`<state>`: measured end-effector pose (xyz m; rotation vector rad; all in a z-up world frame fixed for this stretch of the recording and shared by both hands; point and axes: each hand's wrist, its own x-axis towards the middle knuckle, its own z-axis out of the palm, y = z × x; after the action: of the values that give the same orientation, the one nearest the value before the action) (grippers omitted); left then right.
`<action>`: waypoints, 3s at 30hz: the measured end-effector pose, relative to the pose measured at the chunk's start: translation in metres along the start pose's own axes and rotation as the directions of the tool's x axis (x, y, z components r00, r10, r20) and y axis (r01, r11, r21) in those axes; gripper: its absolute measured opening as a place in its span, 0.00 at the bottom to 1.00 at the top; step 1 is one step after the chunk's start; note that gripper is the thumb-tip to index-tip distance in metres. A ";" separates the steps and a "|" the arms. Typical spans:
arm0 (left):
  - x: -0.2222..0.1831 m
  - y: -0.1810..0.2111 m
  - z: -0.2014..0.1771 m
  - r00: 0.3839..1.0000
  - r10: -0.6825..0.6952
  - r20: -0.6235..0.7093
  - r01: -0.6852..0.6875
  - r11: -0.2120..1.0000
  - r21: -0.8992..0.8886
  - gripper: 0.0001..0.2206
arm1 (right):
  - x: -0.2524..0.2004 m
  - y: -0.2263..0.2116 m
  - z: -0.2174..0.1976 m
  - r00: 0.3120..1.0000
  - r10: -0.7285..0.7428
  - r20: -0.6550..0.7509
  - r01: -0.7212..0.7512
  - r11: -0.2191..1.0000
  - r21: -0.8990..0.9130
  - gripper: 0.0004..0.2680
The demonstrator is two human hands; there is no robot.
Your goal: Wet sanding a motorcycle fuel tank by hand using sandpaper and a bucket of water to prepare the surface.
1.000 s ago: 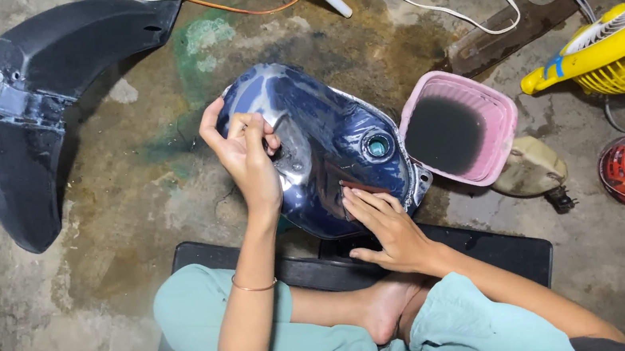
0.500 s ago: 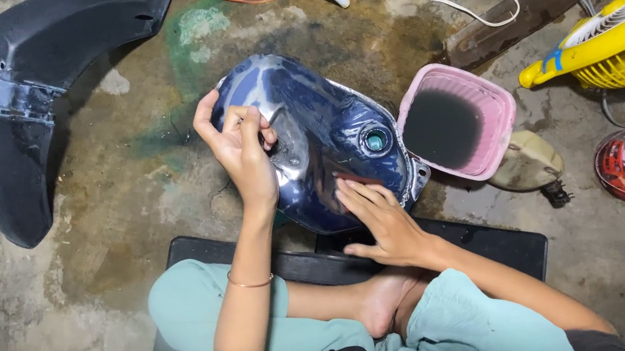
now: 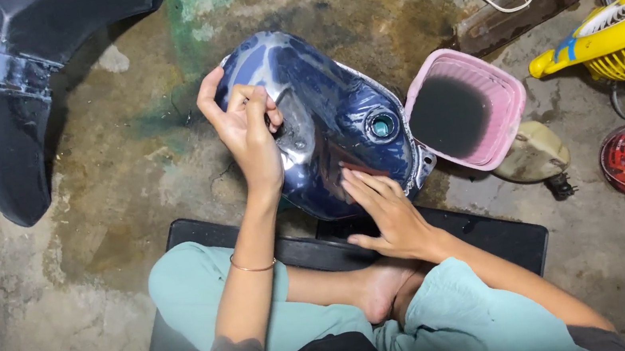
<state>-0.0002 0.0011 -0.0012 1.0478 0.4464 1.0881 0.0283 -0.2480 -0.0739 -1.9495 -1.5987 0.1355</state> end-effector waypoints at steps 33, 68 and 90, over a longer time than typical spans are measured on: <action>-0.001 0.005 0.001 0.999 0.037 0.036 -0.038 0.998 0.048 0.23 | 0.037 -0.009 -0.008 0.999 -0.043 -0.021 0.045 0.995 0.086 0.32; -0.001 0.002 0.000 0.997 0.044 0.066 -0.049 0.995 0.082 0.21 | 0.029 -0.008 0.002 1.000 -0.012 -0.023 0.013 0.999 0.042 0.36; 0.001 -0.001 0.001 0.998 0.053 0.040 -0.057 0.994 0.094 0.21 | 0.051 -0.008 -0.003 0.999 0.016 -0.039 -0.013 0.997 0.079 0.30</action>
<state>0.0020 0.0016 -0.0011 1.1686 0.4452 1.1027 0.0366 -0.2015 -0.0521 -1.8923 -1.5306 0.1622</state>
